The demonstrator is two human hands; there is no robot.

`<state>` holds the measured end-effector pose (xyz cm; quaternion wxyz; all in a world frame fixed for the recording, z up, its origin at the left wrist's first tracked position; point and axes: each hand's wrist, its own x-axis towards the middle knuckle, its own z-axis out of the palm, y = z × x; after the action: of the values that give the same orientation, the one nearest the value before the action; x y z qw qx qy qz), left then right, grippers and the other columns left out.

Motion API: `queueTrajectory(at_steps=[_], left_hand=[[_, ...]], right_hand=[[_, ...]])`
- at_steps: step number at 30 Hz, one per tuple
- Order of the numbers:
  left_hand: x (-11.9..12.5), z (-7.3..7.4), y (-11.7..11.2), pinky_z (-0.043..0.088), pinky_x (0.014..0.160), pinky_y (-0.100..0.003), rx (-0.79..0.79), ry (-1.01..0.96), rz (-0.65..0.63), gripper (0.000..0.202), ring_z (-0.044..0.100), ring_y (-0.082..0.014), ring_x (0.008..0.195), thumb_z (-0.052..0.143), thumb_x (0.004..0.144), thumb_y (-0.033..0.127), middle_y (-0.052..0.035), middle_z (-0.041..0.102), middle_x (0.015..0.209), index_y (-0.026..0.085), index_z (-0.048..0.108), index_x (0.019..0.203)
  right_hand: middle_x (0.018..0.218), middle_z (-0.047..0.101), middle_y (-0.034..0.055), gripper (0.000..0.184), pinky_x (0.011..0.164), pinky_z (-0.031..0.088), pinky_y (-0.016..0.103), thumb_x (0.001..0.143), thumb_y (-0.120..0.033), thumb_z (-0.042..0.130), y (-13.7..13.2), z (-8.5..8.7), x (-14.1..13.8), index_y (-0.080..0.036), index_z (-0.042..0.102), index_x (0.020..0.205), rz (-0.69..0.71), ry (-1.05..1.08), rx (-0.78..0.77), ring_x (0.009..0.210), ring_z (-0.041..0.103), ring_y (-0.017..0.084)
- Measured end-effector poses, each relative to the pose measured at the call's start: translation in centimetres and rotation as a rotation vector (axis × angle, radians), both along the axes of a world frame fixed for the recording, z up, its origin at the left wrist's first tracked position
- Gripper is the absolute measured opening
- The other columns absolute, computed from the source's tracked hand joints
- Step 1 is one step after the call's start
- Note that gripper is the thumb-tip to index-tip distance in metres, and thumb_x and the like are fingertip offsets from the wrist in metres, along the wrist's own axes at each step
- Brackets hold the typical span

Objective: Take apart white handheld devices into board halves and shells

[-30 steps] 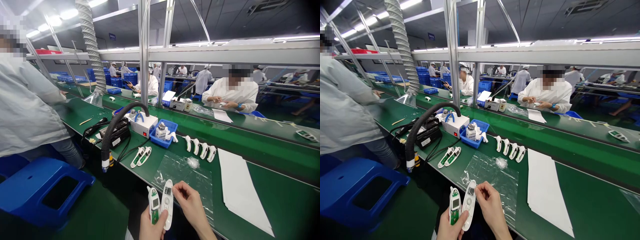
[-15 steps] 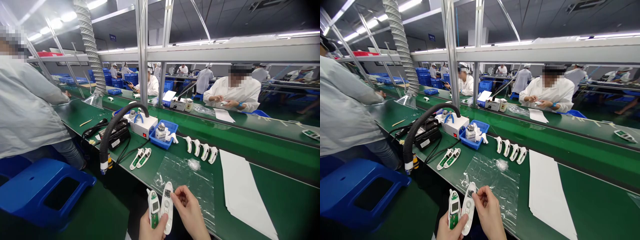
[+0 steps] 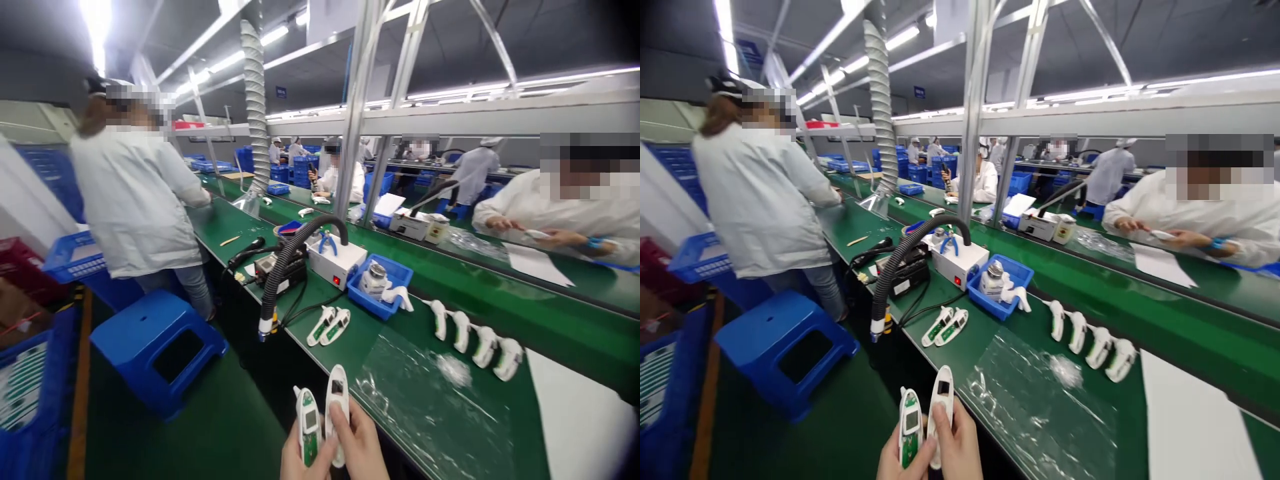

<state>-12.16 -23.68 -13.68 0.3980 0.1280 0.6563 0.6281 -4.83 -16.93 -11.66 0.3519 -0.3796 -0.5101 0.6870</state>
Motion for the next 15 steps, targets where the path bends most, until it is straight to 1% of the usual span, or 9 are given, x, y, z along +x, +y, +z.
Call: queueTrajectory(at_steps=[2, 4, 5, 6, 8, 9, 11, 13, 15], left_hand=[[-3.2, -0.3, -0.1, 0.02, 0.03, -0.016, 0.062, -0.116, 0.148, 0.076, 0.032, -0.0042, 0.03, 0.067, 0.051, 0.075, 0.0073, 0.047, 0.043, 0.014, 0.061, 0.096], [-7.0, -0.1, -0.2, 0.018, 0.03, -0.015, 0.133, -0.239, 0.291, 0.07, 0.035, -0.0045, 0.031, 0.055, 0.064, 0.077, 0.0048, 0.052, 0.049, 0.014, 0.06, 0.094], [-8.9, 0.1, -0.2, 0.021, 0.031, -0.015, 0.177, -0.279, 0.339, 0.066, 0.039, -0.0052, 0.033, 0.053, 0.068, 0.075, 0.0037, 0.053, 0.051, 0.013, 0.06, 0.09], [-10.6, 0.3, -0.2, 0.026, 0.033, -0.015, 0.208, -0.293, 0.371, 0.061, 0.043, -0.0063, 0.037, 0.053, 0.071, 0.072, 0.0029, 0.054, 0.053, 0.013, 0.06, 0.086], [-13.2, 0.4, 0.0, 0.034, 0.038, -0.017, 0.247, -0.298, 0.416, 0.054, 0.048, -0.0085, 0.042, 0.055, 0.074, 0.066, 0.0025, 0.054, 0.052, 0.013, 0.058, 0.08], [-14.0, 0.4, 0.2, 0.036, 0.04, -0.018, 0.25, -0.295, 0.43, 0.052, 0.049, -0.0092, 0.042, 0.055, 0.075, 0.066, 0.0024, 0.054, 0.051, 0.013, 0.058, 0.077], [-14.5, 0.0, 0.8, 0.033, 0.038, -0.018, 0.243, -0.303, 0.438, 0.052, 0.046, -0.0091, 0.039, 0.053, 0.076, 0.066, 0.003, 0.052, 0.047, 0.014, 0.056, 0.072], [-14.1, -0.5, 1.6, 0.029, 0.036, -0.017, 0.233, -0.311, 0.408, 0.053, 0.043, -0.0082, 0.037, 0.053, 0.075, 0.067, 0.0038, 0.049, 0.044, 0.015, 0.054, 0.066], [-13.3, -0.9, 2.4, 0.027, 0.035, -0.017, 0.227, -0.32, 0.372, 0.052, 0.041, -0.0078, 0.036, 0.054, 0.074, 0.067, 0.005, 0.047, 0.042, 0.016, 0.054, 0.064]], right_hand=[[0.059, 0.056, -0.0019, 0.044, 0.038, 0.035, 0.019, 0.071, -0.062, 0.065, 0.6, -0.9, -4.0, -0.018, 0.056, 0.077, 0.087, 0.064, -0.106, 0.043, 0.046, 0.01], [0.057, 0.056, -0.0024, 0.052, 0.03, 0.023, 0.016, 0.067, -0.068, 0.064, 1.2, -1.5, -8.6, -0.019, 0.055, 0.081, 0.173, 0.116, -0.246, 0.035, 0.04, 0.007], [0.055, 0.056, -0.0024, 0.056, 0.028, 0.019, 0.015, 0.064, -0.071, 0.063, 1.3, -1.7, -11.0, -0.018, 0.056, 0.081, 0.208, 0.125, -0.3, 0.033, 0.038, 0.006], [0.052, 0.055, -0.0022, 0.058, 0.027, 0.017, 0.015, 0.063, -0.073, 0.062, 1.3, -1.8, -13.2, -0.018, 0.056, 0.078, 0.236, 0.124, -0.336, 0.031, 0.038, 0.006], [0.046, 0.053, -0.0015, 0.06, 0.026, 0.018, 0.015, 0.063, -0.077, 0.057, 0.9, -2.0, -16.6, -0.017, 0.055, 0.069, 0.274, 0.109, -0.366, 0.029, 0.038, 0.006], [0.044, 0.053, -0.001, 0.061, 0.026, 0.018, 0.015, 0.065, -0.078, 0.055, 0.7, -2.1, -17.5, -0.017, 0.054, 0.066, 0.287, 0.108, -0.366, 0.028, 0.038, 0.006], [0.043, 0.053, -0.0011, 0.061, 0.025, 0.017, 0.015, 0.067, -0.078, 0.052, 0.4, -2.4, -18.1, -0.017, 0.053, 0.063, 0.285, 0.109, -0.367, 0.028, 0.039, 0.006], [0.042, 0.052, -0.0023, 0.06, 0.025, 0.015, 0.015, 0.066, -0.076, 0.054, 0.5, -2.7, -17.3, -0.017, 0.053, 0.062, 0.26, 0.112, -0.364, 0.027, 0.039, 0.006], [0.042, 0.052, -0.0029, 0.058, 0.025, 0.013, 0.015, 0.066, -0.074, 0.058, 1.0, -2.8, -16.1, -0.017, 0.052, 0.06, 0.223, 0.116, -0.36, 0.026, 0.038, 0.005]])
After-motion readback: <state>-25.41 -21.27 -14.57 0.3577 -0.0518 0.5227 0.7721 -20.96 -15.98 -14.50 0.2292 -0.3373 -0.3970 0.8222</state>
